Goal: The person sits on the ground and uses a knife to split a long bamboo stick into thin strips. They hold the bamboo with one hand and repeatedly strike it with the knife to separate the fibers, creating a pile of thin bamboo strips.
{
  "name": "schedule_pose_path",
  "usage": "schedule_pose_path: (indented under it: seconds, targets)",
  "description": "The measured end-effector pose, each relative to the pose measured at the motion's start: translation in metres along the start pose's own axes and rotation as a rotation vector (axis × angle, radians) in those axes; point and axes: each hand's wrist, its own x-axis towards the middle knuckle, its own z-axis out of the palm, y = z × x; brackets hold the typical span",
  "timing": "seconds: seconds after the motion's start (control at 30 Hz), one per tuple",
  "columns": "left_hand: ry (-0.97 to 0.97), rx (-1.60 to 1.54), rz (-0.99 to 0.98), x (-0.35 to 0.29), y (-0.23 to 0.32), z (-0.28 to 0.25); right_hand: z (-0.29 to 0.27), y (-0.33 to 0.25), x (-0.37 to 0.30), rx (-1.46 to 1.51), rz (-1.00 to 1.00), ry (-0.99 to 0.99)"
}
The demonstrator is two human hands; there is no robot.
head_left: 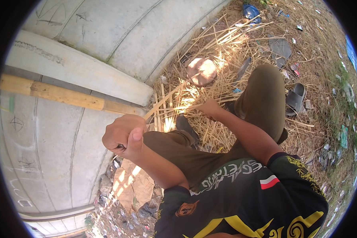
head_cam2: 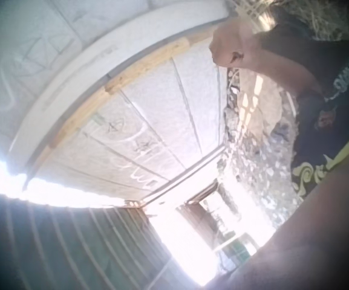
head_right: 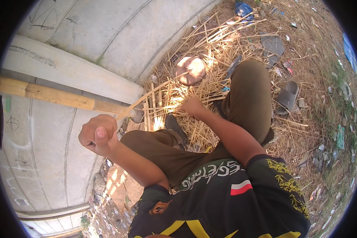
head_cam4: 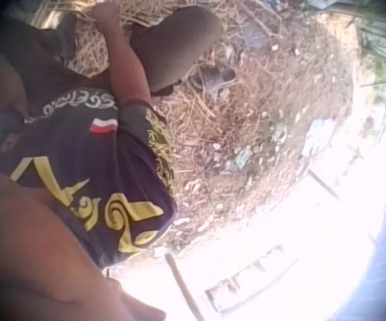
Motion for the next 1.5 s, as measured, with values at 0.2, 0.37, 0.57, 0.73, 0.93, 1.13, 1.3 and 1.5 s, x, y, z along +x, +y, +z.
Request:
schedule_pose_path:
  seconds: [0.2,0.37,0.57,0.73,0.93,1.13,1.3,1.5]
  targets:
    - [0.112,-0.01,-0.037,-0.004,0.002,-0.015,0.002,-0.005,0.0,-0.025,-0.256,0.266]
    - [0.142,-0.034,-0.025,-0.006,0.001,-0.018,0.004,-0.033,-0.021,0.489,-0.559,0.136]
    - [0.194,0.06,-0.015,-0.008,0.001,-0.025,-0.007,-0.016,-0.013,0.039,0.073,-0.026]
    - [0.319,0.1,-0.046,-0.01,0.003,-0.034,-0.001,-0.029,-0.019,-0.204,-0.464,0.253]
    - [0.309,0.044,-0.065,-0.01,0.003,-0.048,0.016,0.001,-0.01,-0.021,-0.462,0.275]
    - [0.364,0.129,-0.068,-0.015,0.006,-0.053,0.004,0.001,0.004,-0.418,-0.308,0.208]
    - [0.454,0.164,-0.065,-0.016,0.01,-0.056,0.012,-0.019,-0.027,-0.144,-0.376,0.22]
    - [0.468,0.119,-0.075,-0.017,0.006,-0.058,0.003,0.034,0.024,-0.092,0.122,0.131]
